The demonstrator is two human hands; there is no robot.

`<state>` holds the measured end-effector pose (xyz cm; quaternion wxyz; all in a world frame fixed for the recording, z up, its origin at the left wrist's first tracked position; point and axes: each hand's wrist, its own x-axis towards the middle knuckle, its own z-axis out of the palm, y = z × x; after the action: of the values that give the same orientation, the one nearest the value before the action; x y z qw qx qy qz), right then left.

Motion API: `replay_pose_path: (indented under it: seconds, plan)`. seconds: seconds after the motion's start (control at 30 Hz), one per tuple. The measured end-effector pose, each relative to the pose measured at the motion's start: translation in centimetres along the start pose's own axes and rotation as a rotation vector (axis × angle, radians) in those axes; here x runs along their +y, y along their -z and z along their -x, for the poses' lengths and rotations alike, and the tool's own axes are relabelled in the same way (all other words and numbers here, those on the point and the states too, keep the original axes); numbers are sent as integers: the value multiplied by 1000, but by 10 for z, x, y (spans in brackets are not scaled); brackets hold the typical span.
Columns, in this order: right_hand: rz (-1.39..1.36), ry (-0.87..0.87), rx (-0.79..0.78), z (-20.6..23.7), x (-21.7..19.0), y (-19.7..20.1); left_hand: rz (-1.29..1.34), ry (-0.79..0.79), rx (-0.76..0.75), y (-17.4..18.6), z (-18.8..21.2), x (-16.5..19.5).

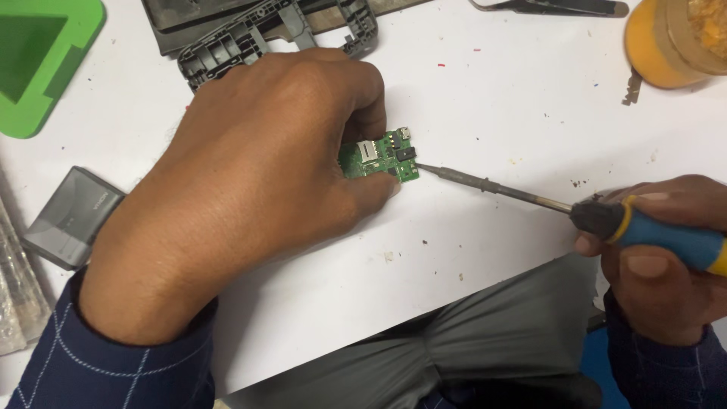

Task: The person uses a soldering iron to apply heat to various points on a small green circuit board. They hold the board with one hand and manipulate the soldering iron with the other, focusing on different components throughout the clip.

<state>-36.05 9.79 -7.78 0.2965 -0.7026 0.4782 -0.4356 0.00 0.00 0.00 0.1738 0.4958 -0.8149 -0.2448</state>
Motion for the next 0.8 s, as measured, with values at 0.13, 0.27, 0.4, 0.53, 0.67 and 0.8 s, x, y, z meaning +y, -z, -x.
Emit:
replay_pose_path:
  seconds: [0.13, 0.27, 0.4, 0.53, 0.67, 0.8]
  plan:
    - [31, 3, -16, 0, -9, -8, 9, 2, -4, 5, 8, -3]
    - [2, 31, 8, 6, -14, -16, -3, 40, -34, 7, 13, -6]
    - [-40, 52, 0, 14, -15, -16, -2, -12, -2, 5, 23, -2]
    - [-77, 48, 14, 20, -23, -25, -8, 16, -20, 7, 29, -6]
    - [-6, 58, 1, 25, -29, -26, 9, 8, -9, 9, 42, -5]
    - [-9, 64, -21, 22, -33, -25, -4, 6, -8, 7, 42, -1]
